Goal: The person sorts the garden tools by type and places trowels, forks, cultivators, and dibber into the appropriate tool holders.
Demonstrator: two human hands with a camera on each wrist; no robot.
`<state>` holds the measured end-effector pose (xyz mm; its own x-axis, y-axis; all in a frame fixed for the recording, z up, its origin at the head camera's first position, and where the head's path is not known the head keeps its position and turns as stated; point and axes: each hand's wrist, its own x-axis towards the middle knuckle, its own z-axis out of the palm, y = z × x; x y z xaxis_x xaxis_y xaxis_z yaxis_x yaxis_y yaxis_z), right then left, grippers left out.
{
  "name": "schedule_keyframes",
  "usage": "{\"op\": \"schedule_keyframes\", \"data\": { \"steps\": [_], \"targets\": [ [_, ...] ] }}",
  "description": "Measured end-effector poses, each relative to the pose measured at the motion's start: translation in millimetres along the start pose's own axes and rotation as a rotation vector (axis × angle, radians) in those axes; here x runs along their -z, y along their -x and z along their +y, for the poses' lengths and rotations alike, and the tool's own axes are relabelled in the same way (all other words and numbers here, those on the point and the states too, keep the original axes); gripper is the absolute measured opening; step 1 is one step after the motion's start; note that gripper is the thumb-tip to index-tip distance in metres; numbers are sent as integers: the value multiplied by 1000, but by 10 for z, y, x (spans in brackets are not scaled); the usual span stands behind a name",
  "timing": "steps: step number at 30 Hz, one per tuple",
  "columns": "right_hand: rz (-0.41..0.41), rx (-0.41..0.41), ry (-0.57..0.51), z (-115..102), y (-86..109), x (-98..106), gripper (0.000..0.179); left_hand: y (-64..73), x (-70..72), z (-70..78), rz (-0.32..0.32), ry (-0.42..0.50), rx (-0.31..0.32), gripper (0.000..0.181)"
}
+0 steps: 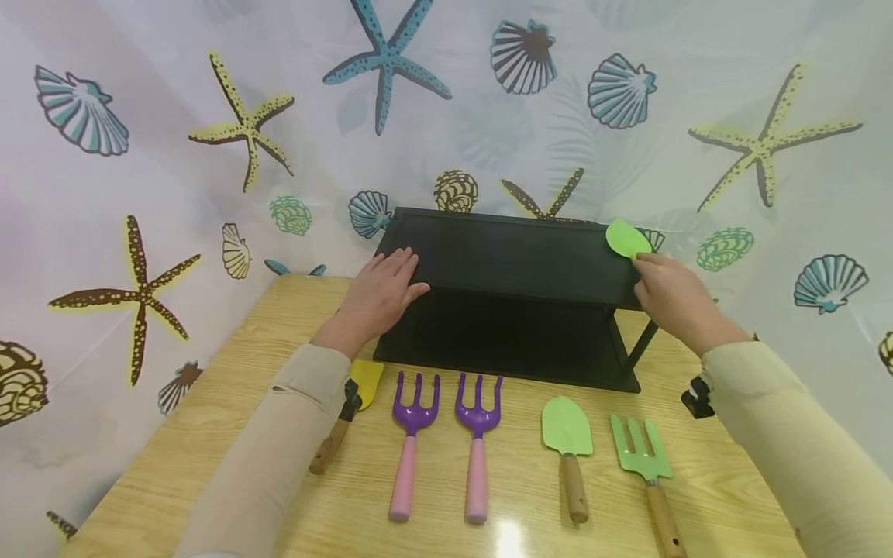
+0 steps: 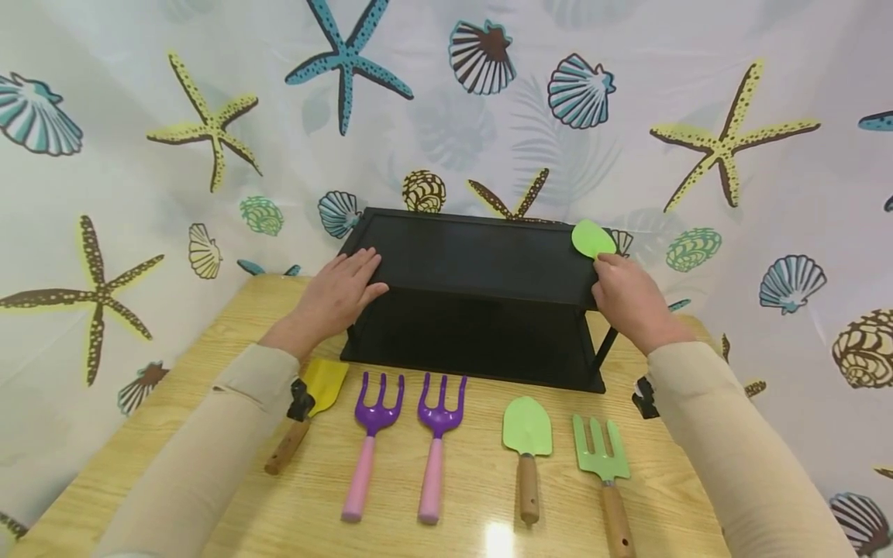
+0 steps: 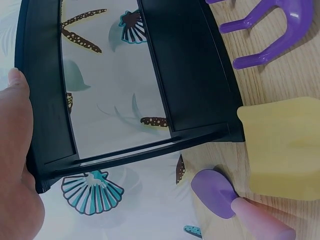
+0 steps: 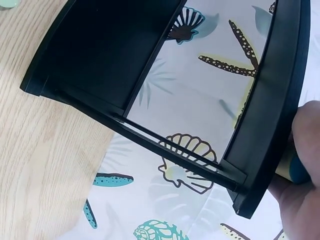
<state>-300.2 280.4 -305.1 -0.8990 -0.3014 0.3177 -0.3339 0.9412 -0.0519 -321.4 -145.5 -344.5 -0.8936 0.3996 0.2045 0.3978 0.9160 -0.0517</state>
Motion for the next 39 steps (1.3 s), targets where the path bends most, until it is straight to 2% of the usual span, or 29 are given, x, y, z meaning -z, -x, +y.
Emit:
{"op": "schedule_keyframes", "data": {
  "steps": [6, 12, 21, 34, 39],
  "targets": [
    [-17, -38, -38, 2, 9, -18, 42, -3, 10, 27, -4, 4, -2, 70],
    [32, -17, -64, 46, 78, 7, 41, 2, 8, 50, -1, -4, -8, 70],
    [19, -96, -109, 85, 228, 110, 56, -3, 11, 48, -1, -5, -8, 70],
    [42, -167, -145, 174, 613, 173, 70, -9, 6, 41, 1, -12, -2, 69],
    [70, -186, -165, 226, 800, 170, 74, -11, 4, 30, -19, -16, 4, 71]
  ]
}}
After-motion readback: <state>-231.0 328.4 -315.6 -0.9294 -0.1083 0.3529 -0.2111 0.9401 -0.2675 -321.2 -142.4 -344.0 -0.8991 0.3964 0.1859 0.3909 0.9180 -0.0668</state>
